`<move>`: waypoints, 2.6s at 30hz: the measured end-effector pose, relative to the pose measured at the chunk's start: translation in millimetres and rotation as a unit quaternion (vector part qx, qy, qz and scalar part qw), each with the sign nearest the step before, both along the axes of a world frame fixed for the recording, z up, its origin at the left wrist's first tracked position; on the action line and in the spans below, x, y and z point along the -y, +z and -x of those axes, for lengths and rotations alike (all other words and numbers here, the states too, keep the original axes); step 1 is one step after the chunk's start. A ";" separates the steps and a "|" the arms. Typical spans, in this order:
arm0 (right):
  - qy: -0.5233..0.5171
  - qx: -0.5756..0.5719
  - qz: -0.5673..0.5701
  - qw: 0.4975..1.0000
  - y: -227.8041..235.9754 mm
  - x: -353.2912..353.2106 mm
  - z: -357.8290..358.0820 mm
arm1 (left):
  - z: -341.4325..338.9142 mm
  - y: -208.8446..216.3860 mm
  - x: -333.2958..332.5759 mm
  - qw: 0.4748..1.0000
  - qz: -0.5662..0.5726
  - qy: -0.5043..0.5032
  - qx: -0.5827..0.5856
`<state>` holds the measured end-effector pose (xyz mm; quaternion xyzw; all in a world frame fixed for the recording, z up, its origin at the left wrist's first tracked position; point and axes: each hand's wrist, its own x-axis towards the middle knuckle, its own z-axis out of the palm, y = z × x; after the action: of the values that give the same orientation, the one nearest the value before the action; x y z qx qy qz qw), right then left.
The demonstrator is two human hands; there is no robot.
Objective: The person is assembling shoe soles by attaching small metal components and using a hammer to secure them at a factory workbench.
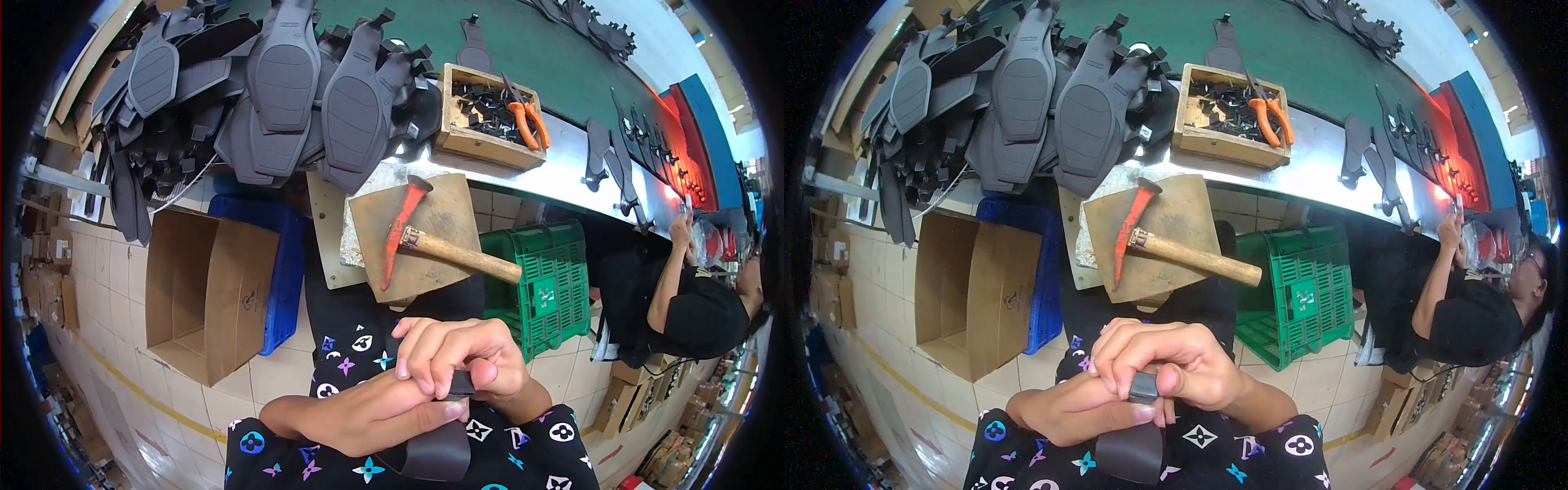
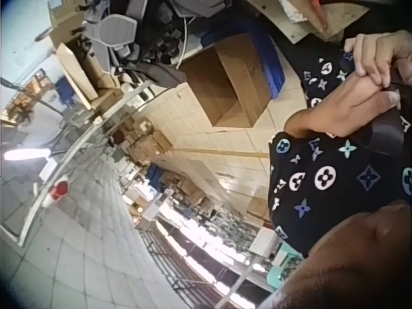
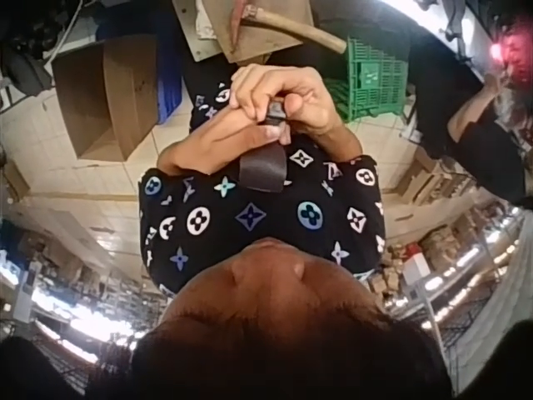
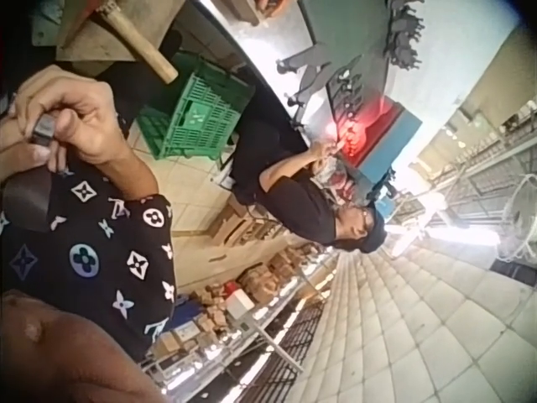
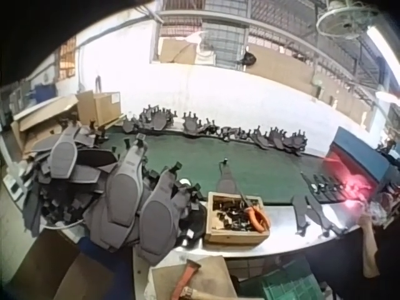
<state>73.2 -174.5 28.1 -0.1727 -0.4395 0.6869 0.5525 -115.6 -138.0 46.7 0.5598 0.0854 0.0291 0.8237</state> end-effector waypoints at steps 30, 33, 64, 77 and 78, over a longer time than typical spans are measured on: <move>-0.144 0.275 -0.075 0.948 17.9 7.7 -17.5 | -26.0 13.9 -2.9 0.966 -0.202 0.160 0.019; -0.160 0.287 -0.045 0.943 13.5 11.0 -22.0 | -37.3 6.5 -8.0 0.981 -0.127 0.143 -0.023; -0.631 0.312 0.097 0.703 -8.7 -82.5 -310.7 | -93.2 7.3 -47.4 0.744 -0.571 0.336 -0.082; -0.236 0.779 -0.116 0.569 -57.5 -16.2 -56.5 | -40.4 8.0 -51.8 0.709 -0.300 0.636 0.049; -0.241 0.751 -0.036 0.614 -70.0 -2.7 -63.2 | -28.1 -0.3 -48.7 0.735 -0.312 0.602 0.000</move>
<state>136.4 -171.8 -41.9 -0.7076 -0.6679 0.1430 0.1808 -87.5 -89.3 46.5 0.6170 0.3911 0.5435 0.4134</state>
